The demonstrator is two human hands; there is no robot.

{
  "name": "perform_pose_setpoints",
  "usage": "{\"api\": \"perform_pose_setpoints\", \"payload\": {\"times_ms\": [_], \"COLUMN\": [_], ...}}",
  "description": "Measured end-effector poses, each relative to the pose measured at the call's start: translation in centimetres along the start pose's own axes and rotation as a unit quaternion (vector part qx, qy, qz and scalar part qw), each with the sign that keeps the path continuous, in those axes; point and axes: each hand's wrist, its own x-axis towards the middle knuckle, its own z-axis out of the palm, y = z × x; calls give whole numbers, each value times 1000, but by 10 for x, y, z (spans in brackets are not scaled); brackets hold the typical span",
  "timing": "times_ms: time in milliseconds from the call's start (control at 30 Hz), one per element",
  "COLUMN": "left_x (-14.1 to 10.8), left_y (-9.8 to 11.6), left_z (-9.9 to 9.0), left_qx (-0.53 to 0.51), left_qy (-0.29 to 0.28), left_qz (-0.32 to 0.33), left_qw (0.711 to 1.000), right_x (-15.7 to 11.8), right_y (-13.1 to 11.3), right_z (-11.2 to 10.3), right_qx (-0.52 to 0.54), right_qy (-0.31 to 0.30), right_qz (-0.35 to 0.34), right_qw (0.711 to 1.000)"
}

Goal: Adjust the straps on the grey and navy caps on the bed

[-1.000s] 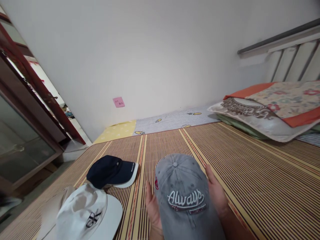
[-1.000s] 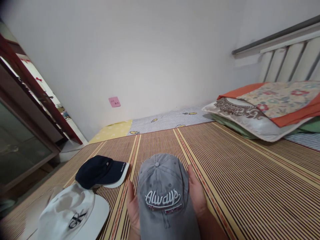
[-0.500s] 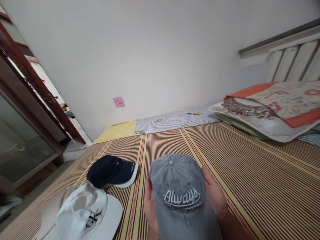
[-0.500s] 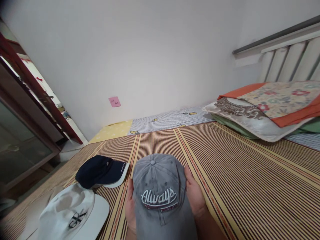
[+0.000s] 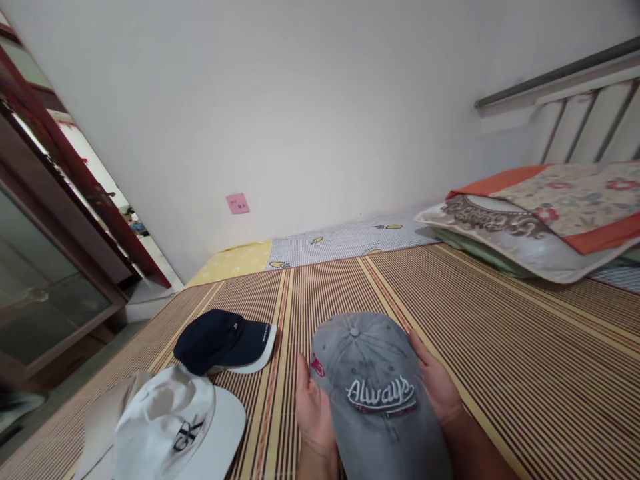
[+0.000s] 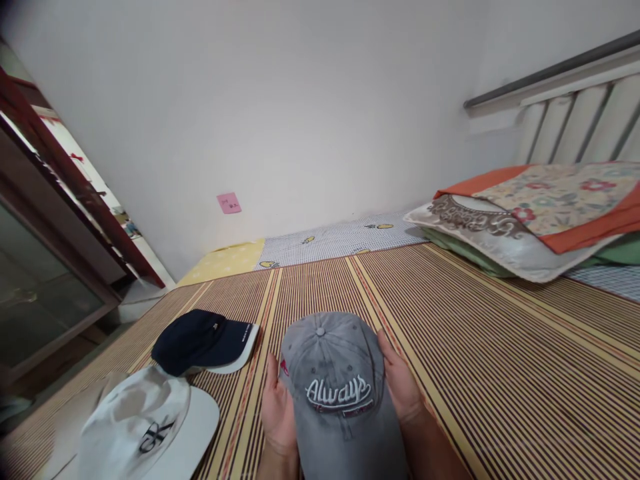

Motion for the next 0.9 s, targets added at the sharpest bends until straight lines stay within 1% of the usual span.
{"api": "perform_pose_setpoints", "payload": {"times_ms": [100,233,333,433,667,900], "left_x": [1,2,2,3,3,0], "left_y": [-3,-4,-4,-5,-6,-12], "left_z": [1,1,-3,-5,2,2], "left_qx": [-5,-9,0,-2,-13,-4], "left_qy": [9,7,11,6,-4,3], "left_qz": [-7,-15,-24,-19,-10,-31], "left_qw": [1000,1000,1000,1000,1000,1000], "right_x": [-2,-3,-3,-2,0,-1], "right_y": [-5,-6,-6,-5,-3,-3], "right_z": [-8,-13,-14,-14,-16,-10], "right_qx": [-1,8,14,12,7,8], "right_qy": [3,31,38,33,23,32], "right_qz": [7,-4,-7,-10,-15,-27], "right_qw": [1000,999,999,999,1000,999]}}
